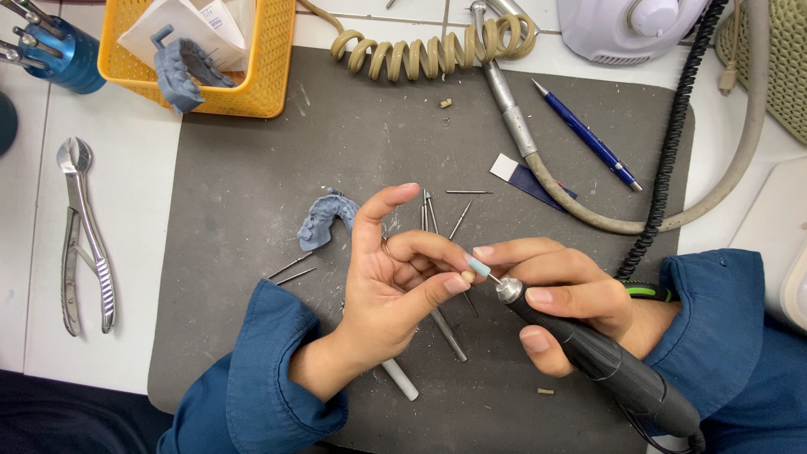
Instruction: The person holds a small tooth-shaped object and uses a rotary handpiece with a bur to grind and shape its surface. They switch to a polishing attachment to smooth the object, then use a brush to clean it. The work occurs at a bench with dental tools and a dental mold nearby.
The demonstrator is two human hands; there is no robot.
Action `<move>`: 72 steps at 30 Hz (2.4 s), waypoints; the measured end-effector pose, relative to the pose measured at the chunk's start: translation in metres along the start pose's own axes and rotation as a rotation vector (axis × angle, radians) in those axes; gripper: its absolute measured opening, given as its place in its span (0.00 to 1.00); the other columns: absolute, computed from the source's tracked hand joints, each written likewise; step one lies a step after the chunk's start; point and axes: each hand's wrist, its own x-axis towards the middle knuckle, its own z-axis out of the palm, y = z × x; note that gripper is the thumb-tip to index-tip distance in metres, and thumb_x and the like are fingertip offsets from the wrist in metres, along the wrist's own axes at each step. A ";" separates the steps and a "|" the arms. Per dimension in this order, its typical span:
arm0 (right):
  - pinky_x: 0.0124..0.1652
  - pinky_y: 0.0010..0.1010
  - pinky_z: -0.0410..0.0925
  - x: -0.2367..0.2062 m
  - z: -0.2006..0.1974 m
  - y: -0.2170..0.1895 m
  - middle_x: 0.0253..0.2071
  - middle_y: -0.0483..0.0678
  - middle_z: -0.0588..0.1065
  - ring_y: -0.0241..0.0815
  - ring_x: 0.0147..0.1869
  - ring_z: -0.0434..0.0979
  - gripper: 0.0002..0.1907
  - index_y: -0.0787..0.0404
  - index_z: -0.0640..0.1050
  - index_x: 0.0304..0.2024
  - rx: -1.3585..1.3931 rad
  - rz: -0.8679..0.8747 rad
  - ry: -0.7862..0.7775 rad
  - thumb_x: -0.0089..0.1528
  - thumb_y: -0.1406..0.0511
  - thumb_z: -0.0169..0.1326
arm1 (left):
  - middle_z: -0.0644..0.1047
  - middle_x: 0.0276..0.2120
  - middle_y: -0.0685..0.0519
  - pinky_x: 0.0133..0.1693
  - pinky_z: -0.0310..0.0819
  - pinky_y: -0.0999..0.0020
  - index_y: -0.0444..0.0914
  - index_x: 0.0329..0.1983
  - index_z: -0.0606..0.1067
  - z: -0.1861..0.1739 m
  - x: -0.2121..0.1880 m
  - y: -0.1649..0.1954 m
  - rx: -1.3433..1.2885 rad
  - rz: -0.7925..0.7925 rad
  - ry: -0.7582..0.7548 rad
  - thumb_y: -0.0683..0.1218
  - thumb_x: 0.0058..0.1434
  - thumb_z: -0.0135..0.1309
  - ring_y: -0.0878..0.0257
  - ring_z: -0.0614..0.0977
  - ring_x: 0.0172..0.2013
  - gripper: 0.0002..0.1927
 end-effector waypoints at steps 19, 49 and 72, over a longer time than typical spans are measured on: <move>0.59 0.51 0.77 -0.004 0.000 0.003 0.47 0.59 0.74 0.66 0.66 0.72 0.20 0.61 0.66 0.58 0.019 -0.048 -0.018 0.64 0.68 0.55 | 0.78 0.49 0.43 0.62 0.78 0.58 0.43 0.78 0.43 0.002 0.001 0.001 -0.040 0.015 -0.029 0.28 0.68 0.53 0.55 0.82 0.54 0.45; 0.60 0.51 0.74 -0.007 -0.003 0.001 0.50 0.58 0.71 0.66 0.69 0.72 0.22 0.60 0.65 0.60 0.048 -0.020 -0.026 0.65 0.71 0.55 | 0.78 0.49 0.44 0.62 0.77 0.61 0.43 0.78 0.44 0.001 0.000 -0.001 -0.065 -0.004 -0.011 0.29 0.68 0.54 0.57 0.82 0.54 0.45; 0.60 0.50 0.78 -0.006 -0.002 0.002 0.49 0.57 0.71 0.66 0.68 0.73 0.22 0.60 0.66 0.59 0.014 -0.031 -0.037 0.64 0.70 0.55 | 0.77 0.50 0.43 0.61 0.77 0.62 0.42 0.78 0.46 0.001 -0.001 -0.004 -0.097 -0.005 0.005 0.28 0.68 0.54 0.58 0.81 0.54 0.44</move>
